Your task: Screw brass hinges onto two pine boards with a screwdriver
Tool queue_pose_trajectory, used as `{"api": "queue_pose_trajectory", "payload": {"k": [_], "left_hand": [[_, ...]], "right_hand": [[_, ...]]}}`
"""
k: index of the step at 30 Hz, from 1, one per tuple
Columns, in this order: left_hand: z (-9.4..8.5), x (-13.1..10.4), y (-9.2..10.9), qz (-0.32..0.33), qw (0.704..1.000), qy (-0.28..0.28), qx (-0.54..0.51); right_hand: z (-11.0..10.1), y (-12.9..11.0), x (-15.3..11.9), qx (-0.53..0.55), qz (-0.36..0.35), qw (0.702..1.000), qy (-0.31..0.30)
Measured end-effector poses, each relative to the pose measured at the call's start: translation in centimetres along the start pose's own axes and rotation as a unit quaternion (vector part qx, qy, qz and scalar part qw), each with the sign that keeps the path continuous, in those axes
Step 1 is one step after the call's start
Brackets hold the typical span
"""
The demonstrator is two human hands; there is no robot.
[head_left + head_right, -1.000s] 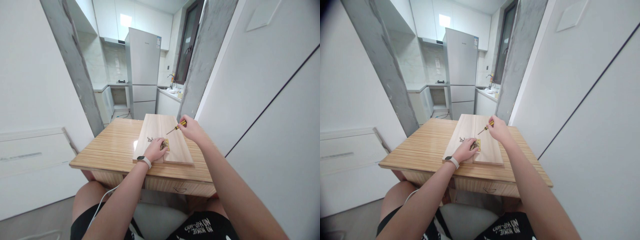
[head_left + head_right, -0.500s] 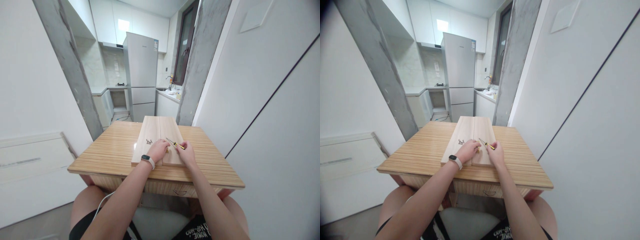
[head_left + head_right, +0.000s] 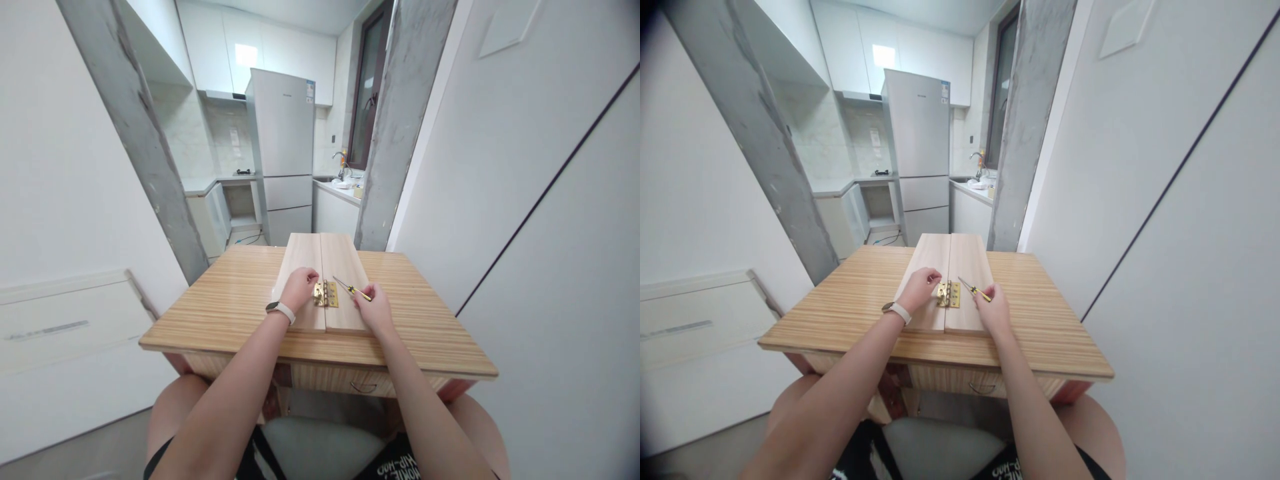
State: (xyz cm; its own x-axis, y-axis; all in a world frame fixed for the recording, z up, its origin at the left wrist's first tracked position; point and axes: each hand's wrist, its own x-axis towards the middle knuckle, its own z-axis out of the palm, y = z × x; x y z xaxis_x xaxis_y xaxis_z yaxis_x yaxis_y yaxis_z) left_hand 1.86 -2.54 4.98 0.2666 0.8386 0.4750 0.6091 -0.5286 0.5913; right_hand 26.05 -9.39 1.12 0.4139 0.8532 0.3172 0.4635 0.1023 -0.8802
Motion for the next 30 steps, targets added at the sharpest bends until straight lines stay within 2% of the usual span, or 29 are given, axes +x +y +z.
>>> {"api": "queue_pose_trajectory", "payload": {"k": [5, 10, 17, 21, 25, 30], "left_hand": [[-2.3, 0.6, -4.9, -0.106, 0.994, 0.032, 0.013], [-2.5, 1.0, -7.0, -0.128, 0.991, 0.018, 0.026], [-1.6, 1.0, -7.4, -0.119, 0.992, -0.006, 0.040], [-1.3, 0.6, -7.3, -0.113, 0.990, -0.001, 0.079], [-0.9, -0.9, -6.3, -0.086, 0.986, 0.009, 0.143], [-0.5, -3.3, -4.9, -0.053, 0.984, 0.012, 0.171]], "right_hand": [[0.2, 0.6, 0.3, 0.020, 0.003, 1.000, -0.001], [0.2, 0.8, 0.3, 0.028, 0.006, 1.000, 0.002], [0.2, 0.8, 0.3, 0.015, -0.006, 1.000, 0.000], [0.1, 0.6, 0.2, 0.024, -0.002, 1.000, 0.003], [0.1, 0.6, 0.2, 0.020, -0.002, 1.000, -0.001], [0.2, 0.4, 0.1, 0.017, -0.001, 1.000, 0.004]]}}
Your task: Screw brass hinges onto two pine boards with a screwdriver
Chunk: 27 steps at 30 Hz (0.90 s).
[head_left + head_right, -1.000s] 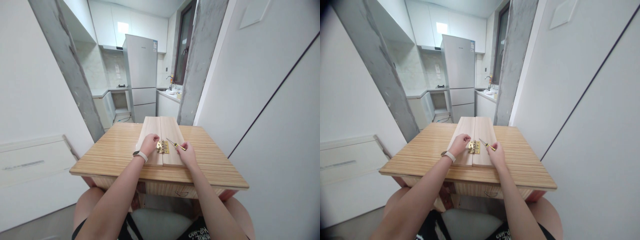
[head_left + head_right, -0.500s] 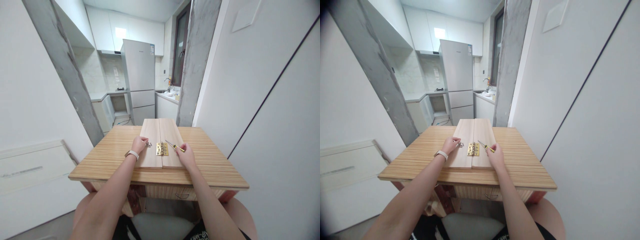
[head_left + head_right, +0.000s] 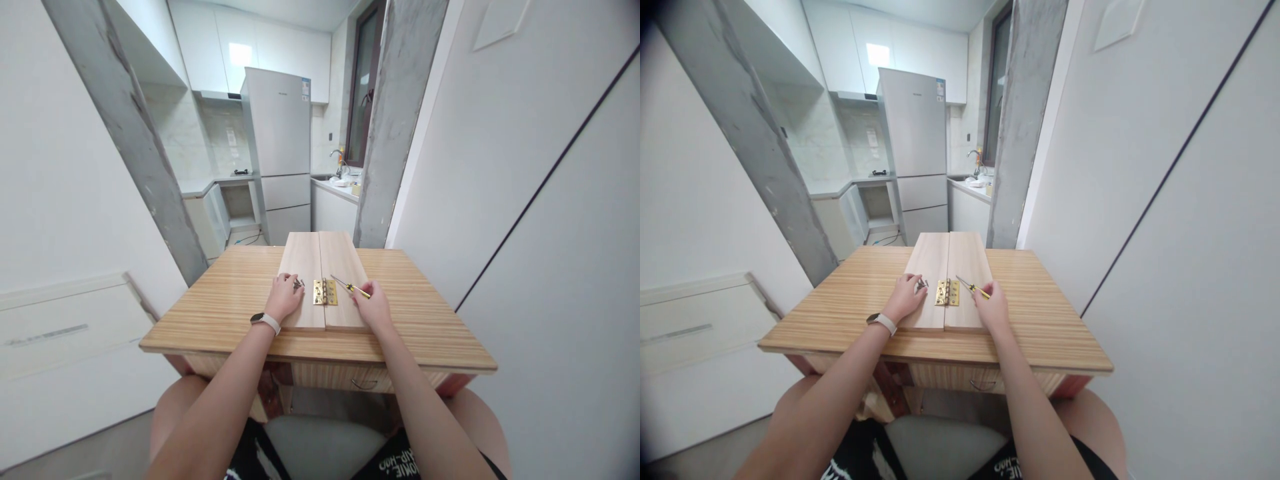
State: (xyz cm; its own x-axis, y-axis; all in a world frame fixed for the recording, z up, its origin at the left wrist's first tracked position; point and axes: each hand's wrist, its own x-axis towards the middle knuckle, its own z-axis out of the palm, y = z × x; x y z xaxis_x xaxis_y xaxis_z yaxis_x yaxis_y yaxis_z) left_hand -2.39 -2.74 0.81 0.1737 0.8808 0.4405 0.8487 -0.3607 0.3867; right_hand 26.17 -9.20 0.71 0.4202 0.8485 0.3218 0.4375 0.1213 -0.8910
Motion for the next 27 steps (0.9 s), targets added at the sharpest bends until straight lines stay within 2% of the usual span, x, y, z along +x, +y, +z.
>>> {"api": "queue_pose_trajectory", "payload": {"k": [5, 12, 21, 27], "left_hand": [[-0.24, -0.81, 0.40, 0.004, 1.000, -0.002, -0.002], [-0.17, -0.73, 0.51, 0.025, 1.000, 0.004, -0.008], [-0.35, -0.83, 0.53, 0.025, 0.999, 0.007, -0.026], [-0.36, -0.86, 0.52, 0.019, 0.999, 0.004, -0.030]], "right_hand": [[0.01, -0.14, -0.06, 0.002, -0.017, 1.000, 0.003], [-0.31, -0.25, -0.09, -0.022, -0.033, 0.999, -0.027], [-0.30, 0.13, 0.13, -0.023, -0.036, 0.999, -0.027], [-0.24, -0.56, -0.44, -0.050, -0.061, 0.997, -0.025]]}}
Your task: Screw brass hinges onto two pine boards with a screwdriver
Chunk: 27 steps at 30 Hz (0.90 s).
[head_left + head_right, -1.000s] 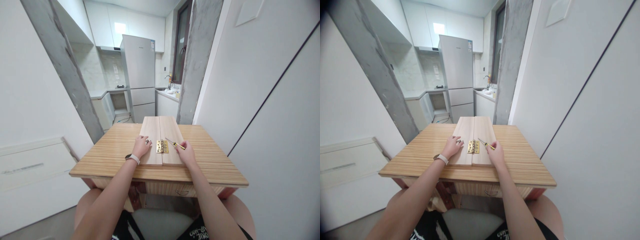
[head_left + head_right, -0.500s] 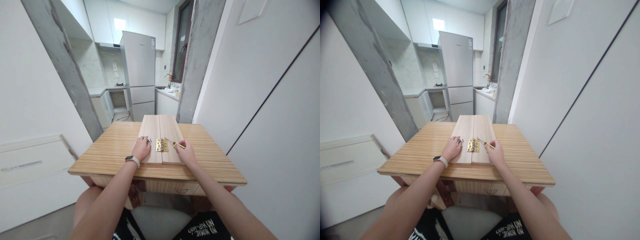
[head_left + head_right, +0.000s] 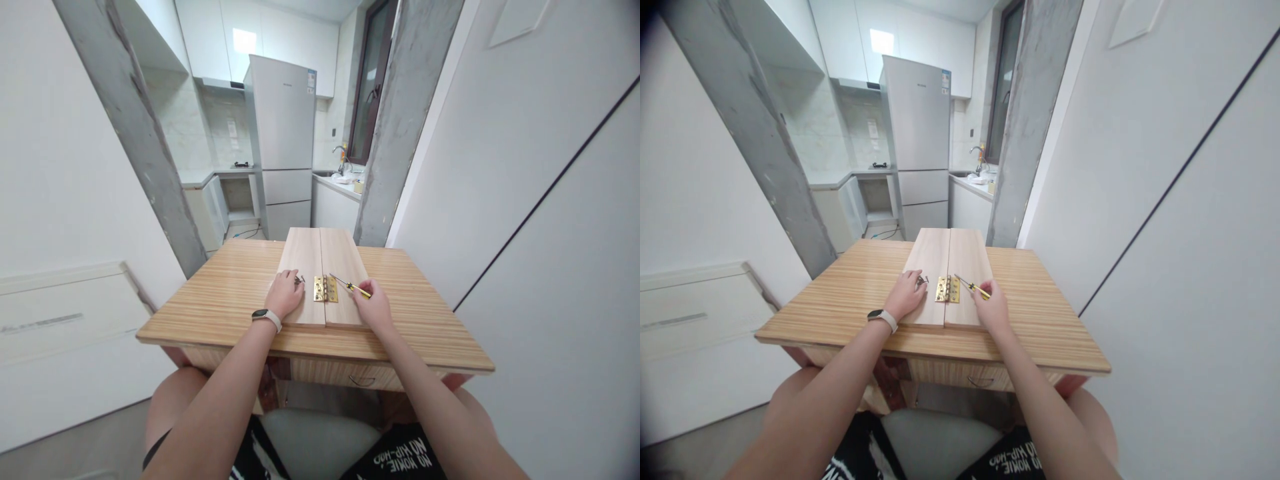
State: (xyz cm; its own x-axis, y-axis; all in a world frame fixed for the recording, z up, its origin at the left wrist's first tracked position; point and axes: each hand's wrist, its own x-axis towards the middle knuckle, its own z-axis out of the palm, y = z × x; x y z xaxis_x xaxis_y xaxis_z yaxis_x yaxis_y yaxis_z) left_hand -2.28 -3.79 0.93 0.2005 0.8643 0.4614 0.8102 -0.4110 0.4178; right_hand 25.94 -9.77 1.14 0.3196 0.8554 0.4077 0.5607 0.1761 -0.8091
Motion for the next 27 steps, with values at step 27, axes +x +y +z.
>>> {"api": "queue_pose_trajectory", "payload": {"k": [27], "left_hand": [[-0.3, -0.4, 0.2, 0.006, 0.999, 0.004, 0.039]], "right_hand": [[3.5, -14.2, 0.9, 0.519, 0.040, 0.854, 0.013]]}}
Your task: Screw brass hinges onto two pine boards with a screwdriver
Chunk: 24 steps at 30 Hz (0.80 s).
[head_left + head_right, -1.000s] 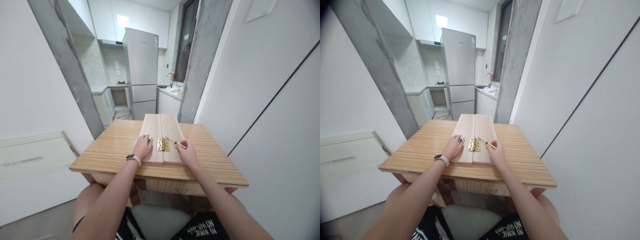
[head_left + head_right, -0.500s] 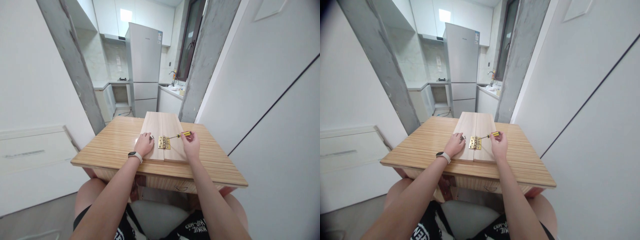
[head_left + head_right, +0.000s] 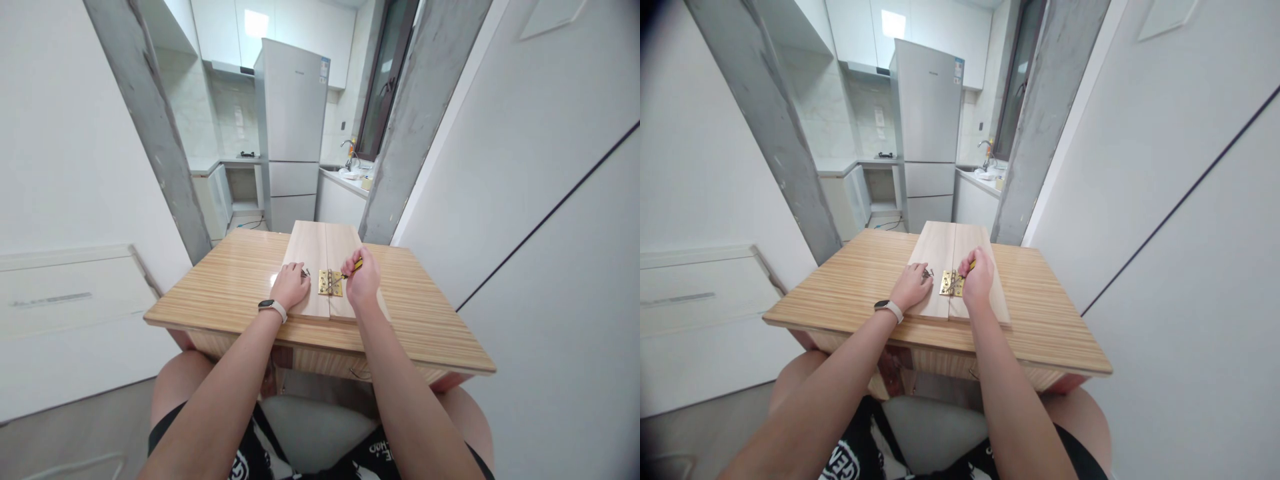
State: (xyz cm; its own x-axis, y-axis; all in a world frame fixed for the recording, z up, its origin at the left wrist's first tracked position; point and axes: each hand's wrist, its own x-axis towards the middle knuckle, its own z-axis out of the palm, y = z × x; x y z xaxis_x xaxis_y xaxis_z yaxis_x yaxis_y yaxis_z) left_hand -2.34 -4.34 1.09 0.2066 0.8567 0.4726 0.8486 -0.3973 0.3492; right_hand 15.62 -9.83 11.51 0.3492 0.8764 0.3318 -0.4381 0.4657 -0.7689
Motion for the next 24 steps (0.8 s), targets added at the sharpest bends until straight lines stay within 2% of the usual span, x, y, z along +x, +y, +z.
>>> {"api": "queue_pose_trajectory", "payload": {"k": [10, 18, 24], "left_hand": [[-0.1, 0.1, 0.0, -0.003, 1.000, -0.003, 0.006], [0.0, 0.1, -0.1, 0.003, 1.000, -0.002, 0.004], [-0.1, 0.1, -0.1, 0.000, 1.000, -0.005, 0.005]], "right_hand": [[0.8, 2.0, 0.7, -0.072, -0.014, 0.997, -0.022], [1.0, 2.3, 0.9, -0.084, -0.010, 0.996, -0.032], [1.3, 2.6, 1.2, -0.091, -0.023, 0.996, -0.008]]}}
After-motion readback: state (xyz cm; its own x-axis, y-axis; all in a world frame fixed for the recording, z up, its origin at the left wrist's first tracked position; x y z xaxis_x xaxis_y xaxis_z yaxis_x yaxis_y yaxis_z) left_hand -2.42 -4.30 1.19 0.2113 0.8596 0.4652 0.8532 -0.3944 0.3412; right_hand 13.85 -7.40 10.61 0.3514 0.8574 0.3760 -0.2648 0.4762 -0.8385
